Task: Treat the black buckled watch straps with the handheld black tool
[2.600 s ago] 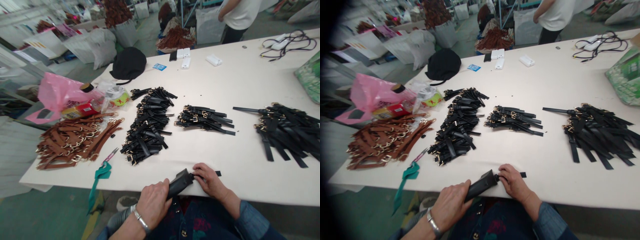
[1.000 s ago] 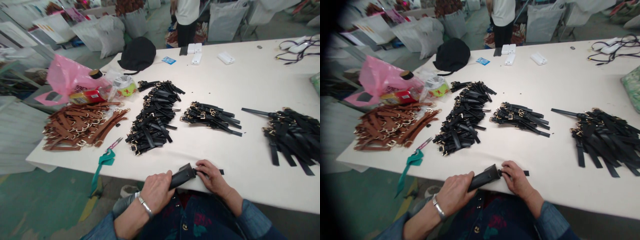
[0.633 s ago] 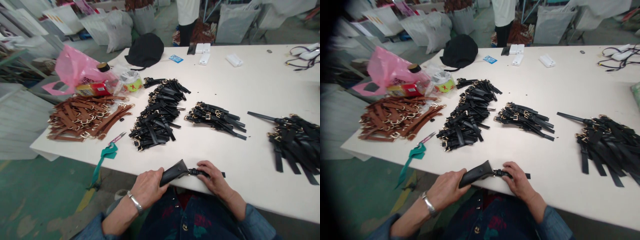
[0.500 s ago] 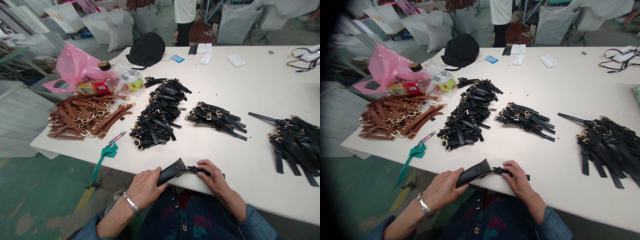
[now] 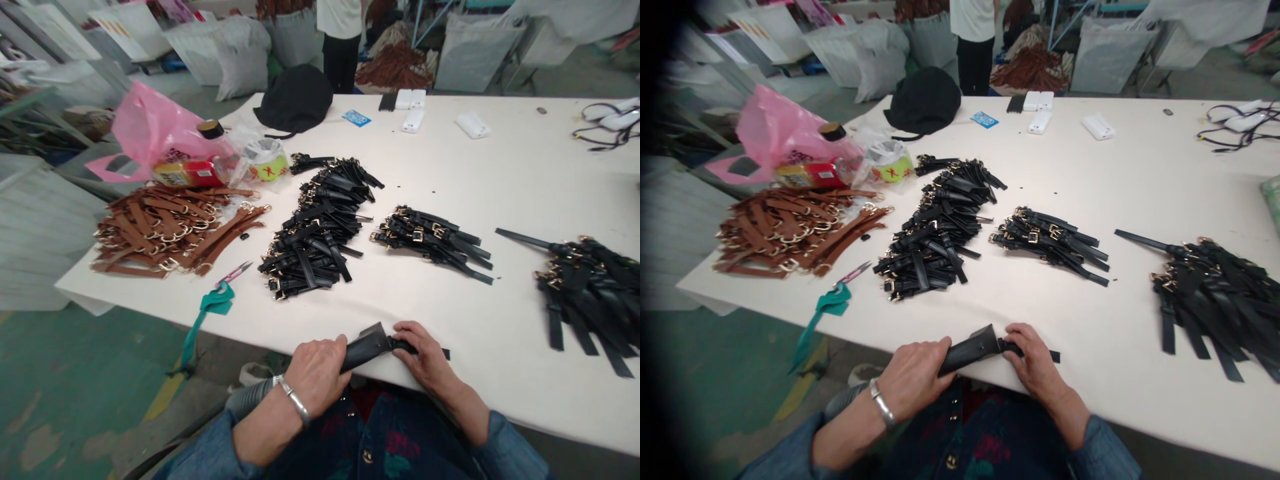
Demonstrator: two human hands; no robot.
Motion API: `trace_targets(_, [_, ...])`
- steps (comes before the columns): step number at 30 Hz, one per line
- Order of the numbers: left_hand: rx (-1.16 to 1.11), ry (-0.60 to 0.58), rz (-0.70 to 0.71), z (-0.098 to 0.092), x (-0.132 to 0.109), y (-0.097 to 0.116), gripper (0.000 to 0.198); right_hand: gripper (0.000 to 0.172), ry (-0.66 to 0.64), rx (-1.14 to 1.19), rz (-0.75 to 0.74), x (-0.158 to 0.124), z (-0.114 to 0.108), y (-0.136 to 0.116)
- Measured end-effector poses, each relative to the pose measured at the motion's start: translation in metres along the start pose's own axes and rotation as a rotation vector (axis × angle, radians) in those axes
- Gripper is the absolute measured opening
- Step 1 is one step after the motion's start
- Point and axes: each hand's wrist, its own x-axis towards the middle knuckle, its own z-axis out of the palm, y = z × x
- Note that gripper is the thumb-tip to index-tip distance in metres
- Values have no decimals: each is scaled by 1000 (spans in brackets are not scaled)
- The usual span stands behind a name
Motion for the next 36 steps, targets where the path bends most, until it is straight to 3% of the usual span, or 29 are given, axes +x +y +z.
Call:
trace_targets(6, [-80, -41, -43, -2, -4, -12, 25, 39, -8, -152, -16, -11, -14, -1])
trace_targets(13, [-56, -64, -51, -3, -7, -13, 26, 22, 7, -299, 38, -10, -20, -5])
trace_targets(25, [-59, -66, -44, -3, 2, -14, 28, 24, -28, -288, -5, -3, -10, -7])
trace_targets(36, [-130, -23, -5, 6, 3, -20, 26, 23, -151, -297, 25, 4, -9, -9])
